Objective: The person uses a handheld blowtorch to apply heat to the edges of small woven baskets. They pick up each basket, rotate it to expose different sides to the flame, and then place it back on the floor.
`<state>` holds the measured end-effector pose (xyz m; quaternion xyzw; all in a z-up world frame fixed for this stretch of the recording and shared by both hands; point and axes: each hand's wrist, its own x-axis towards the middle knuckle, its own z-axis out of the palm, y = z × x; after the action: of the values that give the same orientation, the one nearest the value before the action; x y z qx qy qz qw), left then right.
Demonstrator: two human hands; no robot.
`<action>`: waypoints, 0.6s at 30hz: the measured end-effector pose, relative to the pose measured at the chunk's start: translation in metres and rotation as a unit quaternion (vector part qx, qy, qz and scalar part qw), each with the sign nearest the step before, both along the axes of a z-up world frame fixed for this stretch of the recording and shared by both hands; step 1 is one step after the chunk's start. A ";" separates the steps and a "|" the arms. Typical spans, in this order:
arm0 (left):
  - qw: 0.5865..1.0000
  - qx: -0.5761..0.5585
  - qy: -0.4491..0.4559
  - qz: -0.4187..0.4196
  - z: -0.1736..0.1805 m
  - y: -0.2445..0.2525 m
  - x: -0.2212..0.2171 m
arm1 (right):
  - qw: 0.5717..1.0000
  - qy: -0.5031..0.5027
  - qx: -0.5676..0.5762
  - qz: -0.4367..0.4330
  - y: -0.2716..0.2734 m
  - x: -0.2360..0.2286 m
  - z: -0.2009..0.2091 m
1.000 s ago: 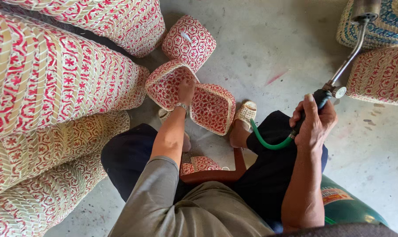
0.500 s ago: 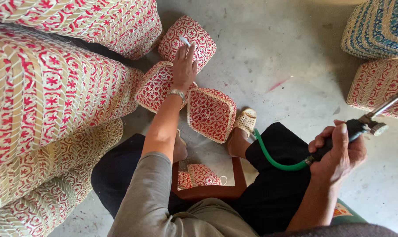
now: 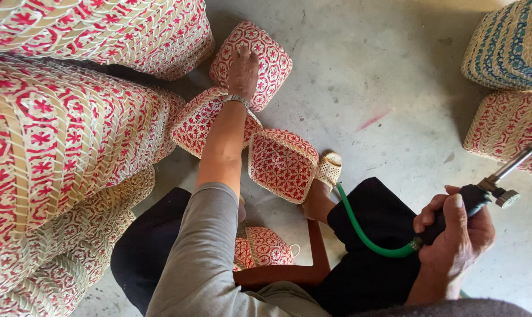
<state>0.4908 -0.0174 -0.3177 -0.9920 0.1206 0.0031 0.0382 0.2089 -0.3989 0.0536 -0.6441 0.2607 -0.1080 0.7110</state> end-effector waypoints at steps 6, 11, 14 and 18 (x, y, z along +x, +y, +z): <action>0.980 -0.066 -0.169 0.088 0.044 -0.030 -0.012 | 1.000 -0.009 -0.005 0.005 0.004 0.002 -0.001; 0.944 -0.319 -0.069 0.049 0.068 -0.076 -0.121 | 1.000 -0.014 0.010 0.010 0.002 0.001 -0.002; 0.915 -0.346 -0.074 0.194 0.078 -0.101 -0.213 | 0.999 -0.021 0.023 0.013 0.001 -0.001 -0.001; 0.689 -0.546 0.056 0.472 0.064 -0.138 -0.257 | 0.999 -0.021 0.029 0.016 0.003 -0.004 -0.001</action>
<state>0.2339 -0.1555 -0.2541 -0.7615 -0.3816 0.0102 -0.5238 0.2046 -0.3964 0.0530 -0.6249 0.2379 -0.1023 0.7365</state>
